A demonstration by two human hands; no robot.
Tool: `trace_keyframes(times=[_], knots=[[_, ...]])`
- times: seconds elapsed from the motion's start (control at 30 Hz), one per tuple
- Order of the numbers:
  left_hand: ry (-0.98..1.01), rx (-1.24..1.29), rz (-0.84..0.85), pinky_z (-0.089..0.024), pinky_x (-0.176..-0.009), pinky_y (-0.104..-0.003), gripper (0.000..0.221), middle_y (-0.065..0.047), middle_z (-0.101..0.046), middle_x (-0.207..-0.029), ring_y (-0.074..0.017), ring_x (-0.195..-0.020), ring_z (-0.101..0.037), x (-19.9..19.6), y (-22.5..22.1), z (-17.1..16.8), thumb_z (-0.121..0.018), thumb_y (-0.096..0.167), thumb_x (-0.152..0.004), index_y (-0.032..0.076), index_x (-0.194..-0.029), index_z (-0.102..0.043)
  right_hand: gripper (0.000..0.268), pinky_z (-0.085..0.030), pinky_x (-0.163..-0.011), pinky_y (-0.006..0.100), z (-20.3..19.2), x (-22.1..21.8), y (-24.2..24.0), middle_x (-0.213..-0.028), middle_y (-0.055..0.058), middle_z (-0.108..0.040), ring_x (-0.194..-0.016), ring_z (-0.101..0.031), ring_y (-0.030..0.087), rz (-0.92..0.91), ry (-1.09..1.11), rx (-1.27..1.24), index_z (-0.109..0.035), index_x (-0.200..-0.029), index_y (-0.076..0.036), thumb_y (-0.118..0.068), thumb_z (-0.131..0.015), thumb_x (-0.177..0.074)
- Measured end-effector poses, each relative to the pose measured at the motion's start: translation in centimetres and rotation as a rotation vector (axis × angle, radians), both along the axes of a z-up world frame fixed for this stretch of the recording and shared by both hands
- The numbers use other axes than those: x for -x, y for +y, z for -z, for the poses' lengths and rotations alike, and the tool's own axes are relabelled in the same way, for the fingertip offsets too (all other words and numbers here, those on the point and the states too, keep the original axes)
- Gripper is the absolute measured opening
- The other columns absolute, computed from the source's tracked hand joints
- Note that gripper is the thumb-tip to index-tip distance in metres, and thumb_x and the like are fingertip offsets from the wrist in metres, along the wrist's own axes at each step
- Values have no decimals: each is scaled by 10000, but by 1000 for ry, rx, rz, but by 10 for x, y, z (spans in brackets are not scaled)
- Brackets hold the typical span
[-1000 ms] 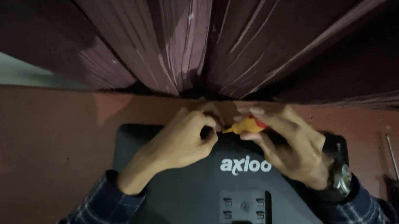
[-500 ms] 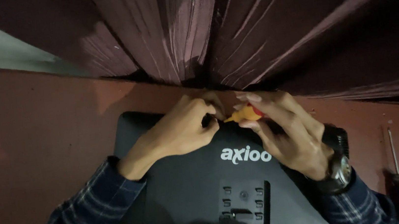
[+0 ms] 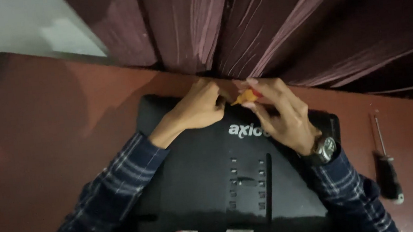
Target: Tightening screws on the back panel of an all-in-one computer using a manual screwdriver
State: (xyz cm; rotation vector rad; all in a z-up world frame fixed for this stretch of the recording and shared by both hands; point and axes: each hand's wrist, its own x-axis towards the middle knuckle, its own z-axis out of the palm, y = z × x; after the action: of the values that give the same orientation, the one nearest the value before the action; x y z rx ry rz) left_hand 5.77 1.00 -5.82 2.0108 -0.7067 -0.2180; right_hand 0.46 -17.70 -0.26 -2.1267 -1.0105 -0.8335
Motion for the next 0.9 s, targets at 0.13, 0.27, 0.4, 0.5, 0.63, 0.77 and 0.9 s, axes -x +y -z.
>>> trace_keyframes(times=[0.13, 0.27, 0.4, 0.5, 0.63, 0.77, 0.9], knots=[[-29, 21, 15, -255, -347, -210, 344, -15, -361, -440, -55, -370, -285, 16, 3, 0, -524, 8, -845, 61, -516, -438, 404, -609, -656, 402, 25, 11, -8, -1097, 209, -735, -874, -746, 396, 38, 3, -3, -691, -1275, 75, -32, -827, -910], [-46, 53, 13, -257, -359, -189, 344, -14, -351, -441, -40, -374, -285, 33, 4, -1, -502, 3, -831, 85, -511, -406, 408, -623, -642, 414, 10, 36, 7, -1111, 200, -737, -888, -742, 414, 61, 4, -13, -701, -1267, 45, -59, -844, -899], [-62, 43, -8, -252, -366, -222, 317, -36, -453, -474, -51, -384, -278, 44, 4, 2, -557, 40, -871, 39, -556, -523, 370, -626, -643, 424, 6, 50, 14, -1147, 196, -735, -911, -750, 405, 36, 8, -16, -703, -1272, 37, -71, -811, -935], [-72, 34, -12, -267, -366, -209, 308, -11, -418, -450, -68, -385, -335, 38, 4, -4, -581, 39, -852, 62, -551, -519, 382, -635, -666, 424, 2, 46, 13, -1134, 193, -734, -915, -749, 401, 19, 10, -22, -695, -1283, 29, -76, -814, -936], [-157, 100, 60, -297, -378, -235, 335, -45, -419, -445, -149, -413, -484, 43, 11, -8, -557, 14, -867, 62, -546, -478, 395, -629, -711, 473, 7, 38, 3, -1129, 236, -708, -932, -727, 437, -60, 56, -34, -661, -1313, 43, -51, -789, -951], [-213, 150, 134, -320, -387, -255, 356, -71, -421, -442, -209, -435, -597, 44, 17, -15, -539, -5, -879, 62, -542, -447, 332, -632, -767, 470, -7, 41, 7, -1158, 209, -706, -972, -737, 409, -67, 87, -44, -666, -1305, 37, -49, -732, -991], [-162, 151, 90, -290, -372, -219, 410, -3, -447, -464, -97, -399, -462, 49, 18, -15, -574, 87, -927, 106, -549, -414, 277, -631, -745, 450, -11, 40, 7, -1153, 195, -708, -939, -753, 366, -97, 83, -42, -687, -1298, 31, -41, -661, -1032]])
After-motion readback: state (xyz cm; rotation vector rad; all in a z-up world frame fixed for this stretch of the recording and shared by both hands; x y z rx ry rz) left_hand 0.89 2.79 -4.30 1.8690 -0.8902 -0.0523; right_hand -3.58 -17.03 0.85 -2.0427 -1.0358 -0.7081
